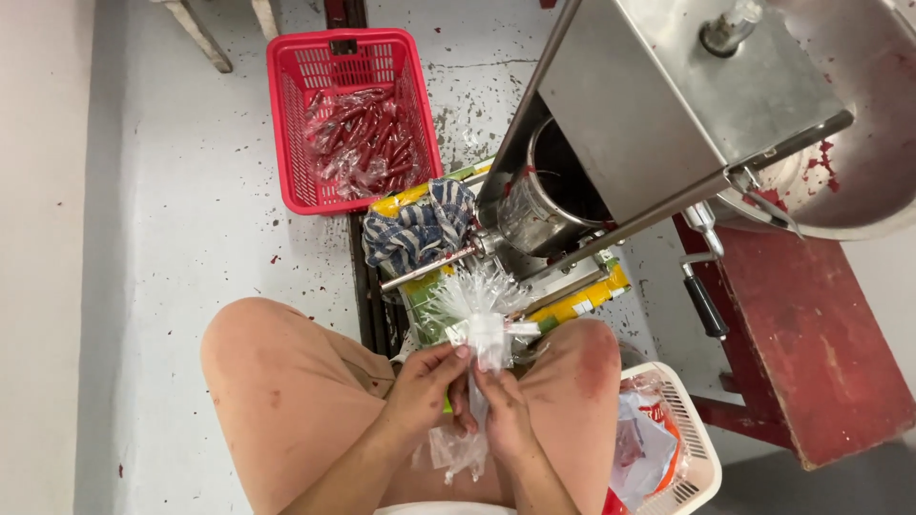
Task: Filling sausage casings with meat mixture using a manual crank-operated stuffer
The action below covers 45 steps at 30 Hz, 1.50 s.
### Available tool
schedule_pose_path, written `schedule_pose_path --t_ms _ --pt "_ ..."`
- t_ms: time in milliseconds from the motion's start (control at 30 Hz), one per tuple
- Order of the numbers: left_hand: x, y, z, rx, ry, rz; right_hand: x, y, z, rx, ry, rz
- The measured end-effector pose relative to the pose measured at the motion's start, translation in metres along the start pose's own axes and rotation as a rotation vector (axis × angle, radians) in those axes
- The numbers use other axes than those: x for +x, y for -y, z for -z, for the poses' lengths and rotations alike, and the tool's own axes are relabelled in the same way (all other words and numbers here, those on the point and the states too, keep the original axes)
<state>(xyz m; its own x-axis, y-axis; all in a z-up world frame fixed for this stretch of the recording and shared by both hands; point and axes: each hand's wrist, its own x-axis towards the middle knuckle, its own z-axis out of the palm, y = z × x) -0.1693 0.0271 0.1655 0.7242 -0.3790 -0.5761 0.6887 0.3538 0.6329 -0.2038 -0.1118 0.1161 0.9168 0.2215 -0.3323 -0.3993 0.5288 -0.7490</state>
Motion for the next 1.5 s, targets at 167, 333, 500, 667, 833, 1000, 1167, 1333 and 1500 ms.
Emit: schedule_pose_path --t_ms 167,333,500,667,833,1000,1167,1333,1500 --pt "0.019 -0.062 0.023 0.01 -0.431 -0.148 -0.01 -0.016 0.001 -0.221 0.027 -0.228" --pt "0.081 -0.09 0.123 0.564 -0.7 -0.29 -0.017 -0.037 0.025 -0.208 0.312 -0.622" --pt "0.121 -0.053 0.183 1.331 -0.684 -0.042 0.003 -0.041 0.035 -0.348 0.303 -0.738" --pt "0.116 -0.055 0.176 1.321 -0.599 0.013 0.006 -0.05 0.044 -0.435 0.388 -0.726" --pt "0.119 -0.051 0.18 1.357 -0.586 0.047 0.006 -0.044 0.037 -0.455 0.368 -0.716" --pt "0.116 -0.054 0.177 1.326 -0.601 0.091 0.005 -0.045 0.038 -0.465 0.403 -0.691" --pt "0.118 -0.049 0.172 1.401 -0.524 0.03 0.005 -0.037 0.032 -0.441 0.384 -0.719" --pt "0.135 -0.032 0.185 1.493 -0.411 -0.027 0.005 -0.032 0.028 -0.413 0.402 -0.73" --pt "0.144 -0.026 0.183 1.449 -0.429 -0.001 0.004 -0.035 0.029 -0.391 0.398 -0.734"
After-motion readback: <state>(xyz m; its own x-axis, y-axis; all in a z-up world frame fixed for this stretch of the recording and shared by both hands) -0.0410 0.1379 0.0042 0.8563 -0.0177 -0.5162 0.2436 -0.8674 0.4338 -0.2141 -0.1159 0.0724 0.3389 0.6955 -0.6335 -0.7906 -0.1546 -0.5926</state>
